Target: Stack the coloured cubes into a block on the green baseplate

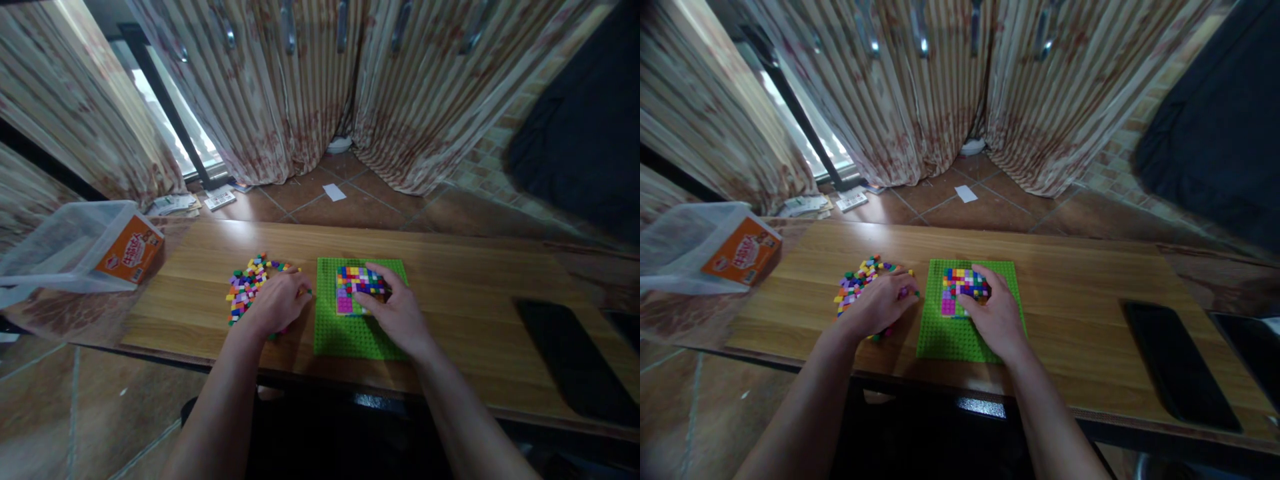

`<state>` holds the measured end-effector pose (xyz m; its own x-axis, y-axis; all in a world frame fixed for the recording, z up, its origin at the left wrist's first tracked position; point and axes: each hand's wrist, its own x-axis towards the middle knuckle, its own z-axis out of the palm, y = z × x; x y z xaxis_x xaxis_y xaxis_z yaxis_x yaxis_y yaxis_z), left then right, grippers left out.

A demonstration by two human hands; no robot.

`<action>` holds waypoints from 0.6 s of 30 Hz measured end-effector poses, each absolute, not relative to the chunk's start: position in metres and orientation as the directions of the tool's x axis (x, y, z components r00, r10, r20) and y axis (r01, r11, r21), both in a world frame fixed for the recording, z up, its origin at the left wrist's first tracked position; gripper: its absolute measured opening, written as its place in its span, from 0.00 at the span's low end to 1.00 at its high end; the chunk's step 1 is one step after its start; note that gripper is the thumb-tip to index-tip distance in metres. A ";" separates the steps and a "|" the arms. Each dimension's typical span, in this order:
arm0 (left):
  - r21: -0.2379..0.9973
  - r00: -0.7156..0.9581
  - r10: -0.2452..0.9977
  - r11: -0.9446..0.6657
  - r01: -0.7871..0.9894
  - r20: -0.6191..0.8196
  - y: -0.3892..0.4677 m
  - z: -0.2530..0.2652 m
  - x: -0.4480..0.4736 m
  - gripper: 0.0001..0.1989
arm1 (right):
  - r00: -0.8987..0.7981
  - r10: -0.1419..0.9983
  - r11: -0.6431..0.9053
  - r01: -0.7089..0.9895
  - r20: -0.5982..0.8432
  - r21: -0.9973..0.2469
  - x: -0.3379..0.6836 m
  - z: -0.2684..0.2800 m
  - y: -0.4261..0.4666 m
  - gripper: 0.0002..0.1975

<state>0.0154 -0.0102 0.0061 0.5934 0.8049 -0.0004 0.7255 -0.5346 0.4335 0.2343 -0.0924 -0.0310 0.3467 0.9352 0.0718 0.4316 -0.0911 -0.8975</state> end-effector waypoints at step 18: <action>0.726 0.614 0.751 -0.560 0.399 0.242 -0.023 0.003 0.051 0.08 | 0.367 0.891 0.009 0.575 0.268 -0.818 0.222 -0.027 -0.092 0.21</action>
